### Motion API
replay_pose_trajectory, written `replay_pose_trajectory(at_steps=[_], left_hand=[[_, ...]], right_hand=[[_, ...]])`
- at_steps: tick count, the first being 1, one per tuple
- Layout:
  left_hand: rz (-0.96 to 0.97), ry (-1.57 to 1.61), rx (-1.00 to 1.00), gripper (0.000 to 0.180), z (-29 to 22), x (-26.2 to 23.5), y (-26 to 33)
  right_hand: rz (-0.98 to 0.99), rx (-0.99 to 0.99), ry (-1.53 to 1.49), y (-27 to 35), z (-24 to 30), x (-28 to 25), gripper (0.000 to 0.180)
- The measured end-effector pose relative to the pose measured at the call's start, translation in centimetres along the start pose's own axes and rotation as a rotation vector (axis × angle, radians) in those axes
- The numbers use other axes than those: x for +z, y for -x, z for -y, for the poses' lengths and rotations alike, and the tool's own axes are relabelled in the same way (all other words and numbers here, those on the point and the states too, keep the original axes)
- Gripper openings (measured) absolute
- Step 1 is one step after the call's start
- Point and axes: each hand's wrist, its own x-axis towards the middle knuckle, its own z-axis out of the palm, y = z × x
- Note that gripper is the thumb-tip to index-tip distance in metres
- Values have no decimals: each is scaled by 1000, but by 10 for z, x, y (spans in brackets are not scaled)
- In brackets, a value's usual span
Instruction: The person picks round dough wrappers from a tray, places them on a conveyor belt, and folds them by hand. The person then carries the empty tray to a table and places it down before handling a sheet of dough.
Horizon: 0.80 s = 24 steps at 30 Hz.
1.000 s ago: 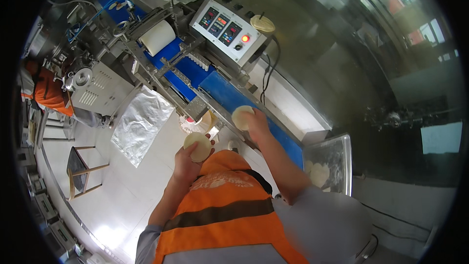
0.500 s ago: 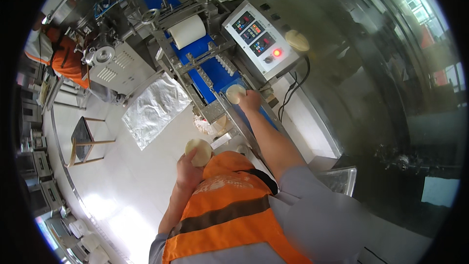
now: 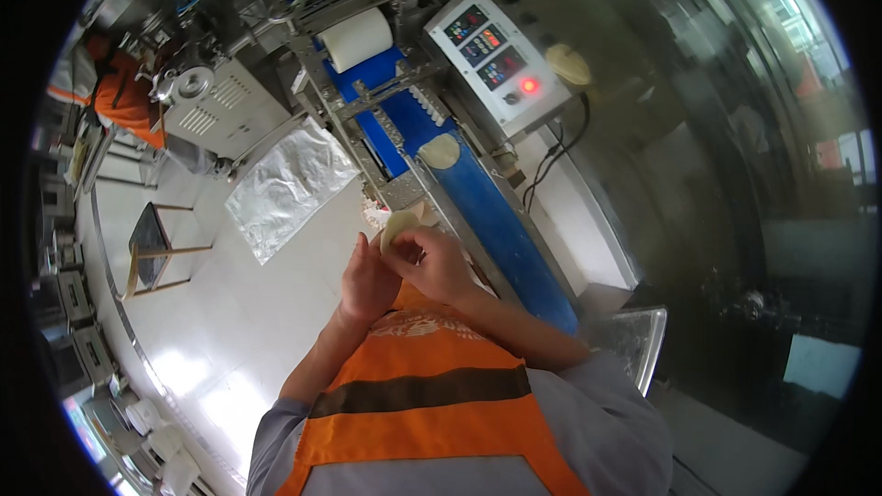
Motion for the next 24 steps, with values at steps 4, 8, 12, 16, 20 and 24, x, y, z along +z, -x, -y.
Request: replay_pose_trajectory(at_steps=[4,8,12,16,20,24], left_hand=[[40,-223,-91,66,12,6,-11],[92,-348,-217,49,15,-5,-22],[-86,-263,-237,37,23,7,-24],[-211,-253,-252,33,23,12,-25],[-227,-506,-205,33,23,16,-22],[-250,-742,-154,31,17,24,-20]], right_hand=[[-95,93,-36,11,-11,-9,18],[-104,183,-189,21,-20,-27,20],[-126,267,-240,31,-35,-35,21],[-202,322,-520,39,-53,-32,23],[-115,406,-552,33,-48,-42,28],[-38,433,-496,25,-50,-44,32]])
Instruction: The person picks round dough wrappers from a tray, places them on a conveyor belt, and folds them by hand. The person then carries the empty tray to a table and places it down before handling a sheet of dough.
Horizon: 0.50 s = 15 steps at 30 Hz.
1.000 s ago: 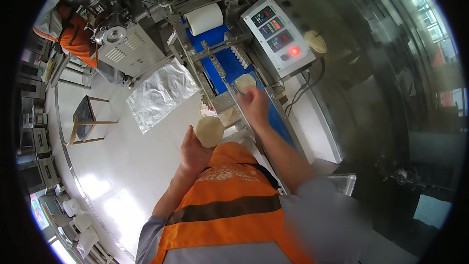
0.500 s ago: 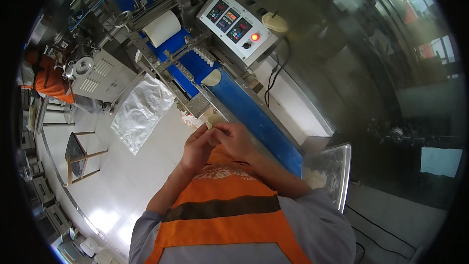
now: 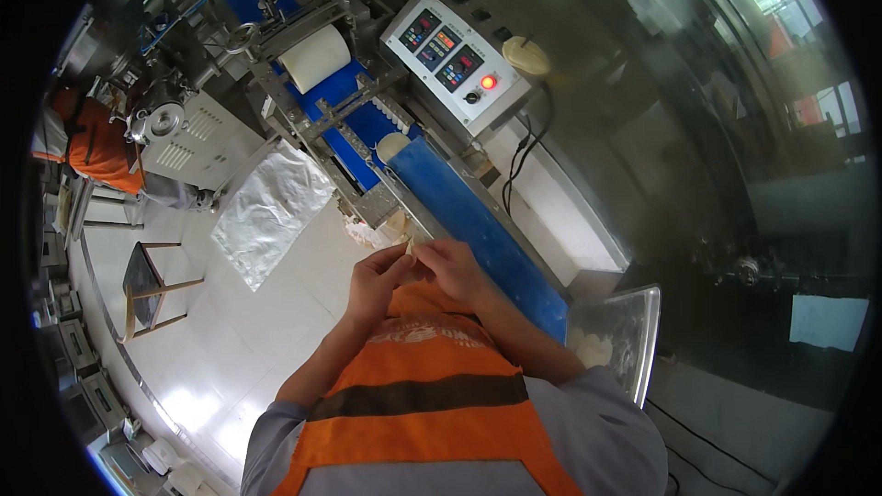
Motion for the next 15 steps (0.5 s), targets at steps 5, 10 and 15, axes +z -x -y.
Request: replay_pose_trajectory(at_steps=[5,10,15], left_hand=[[-104,48,-45,29,22,-18,-7],[-173,-161,43,30,10,-14,2],[-136,111,-17,33,11,-16,-2]], right_hand=[[34,-64,51,-7,0,4,33],[37,-80,157,-9,11,14,29],[45,-92,163,-13,5,10,26]])
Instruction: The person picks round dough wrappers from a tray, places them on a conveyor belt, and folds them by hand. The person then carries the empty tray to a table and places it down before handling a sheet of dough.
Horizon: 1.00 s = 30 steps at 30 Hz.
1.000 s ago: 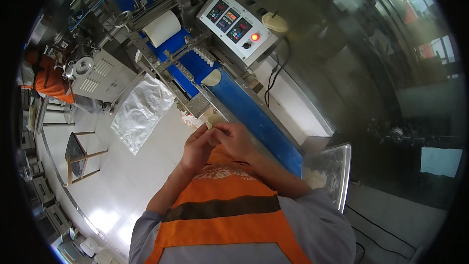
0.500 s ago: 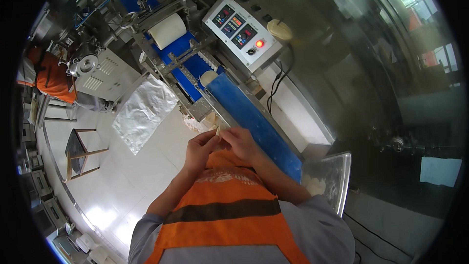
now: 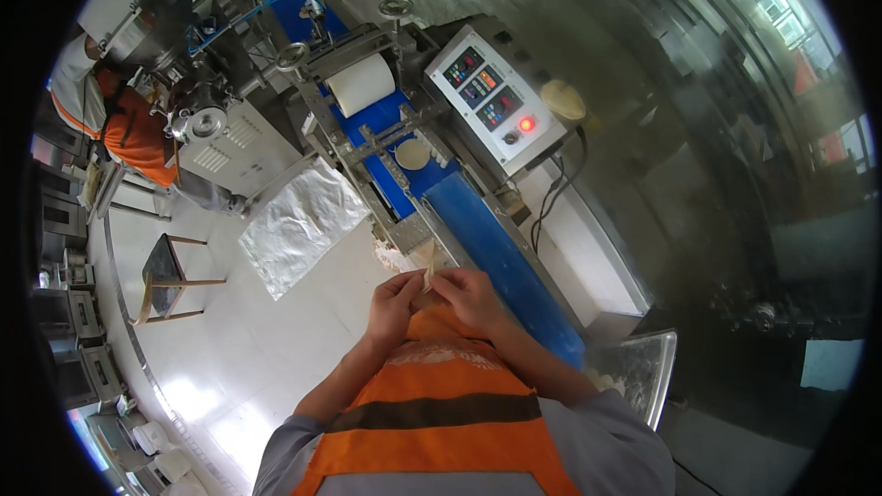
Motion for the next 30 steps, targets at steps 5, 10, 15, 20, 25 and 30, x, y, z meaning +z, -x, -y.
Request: replay_pose_trajectory(at_steps=[5,10,15,20,25,30], left_hand=[[88,-40,-27,33,-14,8,6],[57,-117,4,29,0,0,-3],[44,97,-54,28,6,-2,-8],[143,602,-86,40,3,-8,-13],[46,721,-81,39,1,-19,-11],[37,539,-22,32,3,-19,-1]], right_hand=[[3,-228,257,8,5,4,22],[16,-71,-10,7,-6,1,19],[-32,27,-799,-5,-47,-16,26],[-177,69,-1221,-10,-29,-33,38],[-363,105,-922,-35,-23,-61,31],[-148,59,-559,-94,-39,-64,38]])
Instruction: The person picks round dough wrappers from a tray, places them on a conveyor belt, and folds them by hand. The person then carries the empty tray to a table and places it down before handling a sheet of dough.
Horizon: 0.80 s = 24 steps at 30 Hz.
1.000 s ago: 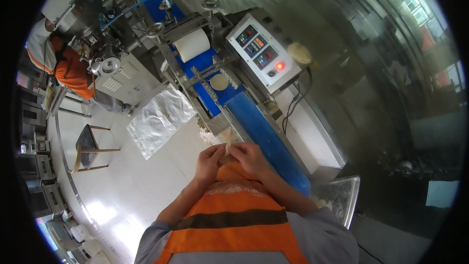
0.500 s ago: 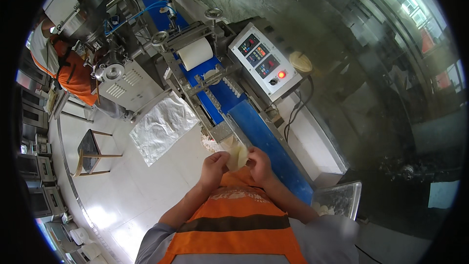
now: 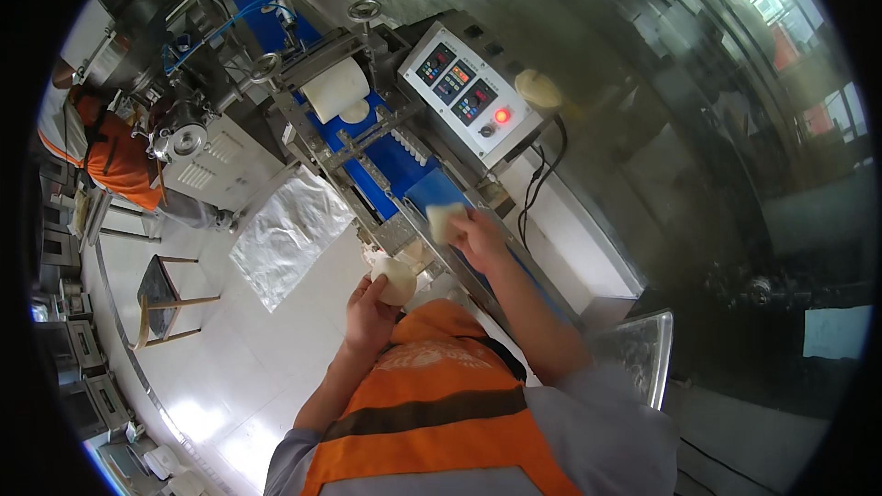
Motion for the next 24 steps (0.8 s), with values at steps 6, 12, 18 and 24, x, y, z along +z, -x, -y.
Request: replay_pose_trajectory(at_steps=[6,12,18,24], left_hand=[[-40,0,6,30,1,2,7],[-44,-55,53,31,3,-6,12],[61,-158,-29,32,7,-3,6],[65,-401,-161,34,18,10,0]], right_hand=[[-446,-277,1049,-91,-44,-34,34],[-520,-462,955,-84,-50,-28,38],[22,-11,726,18,-35,19,32],[121,-39,484,81,-50,14,27]])
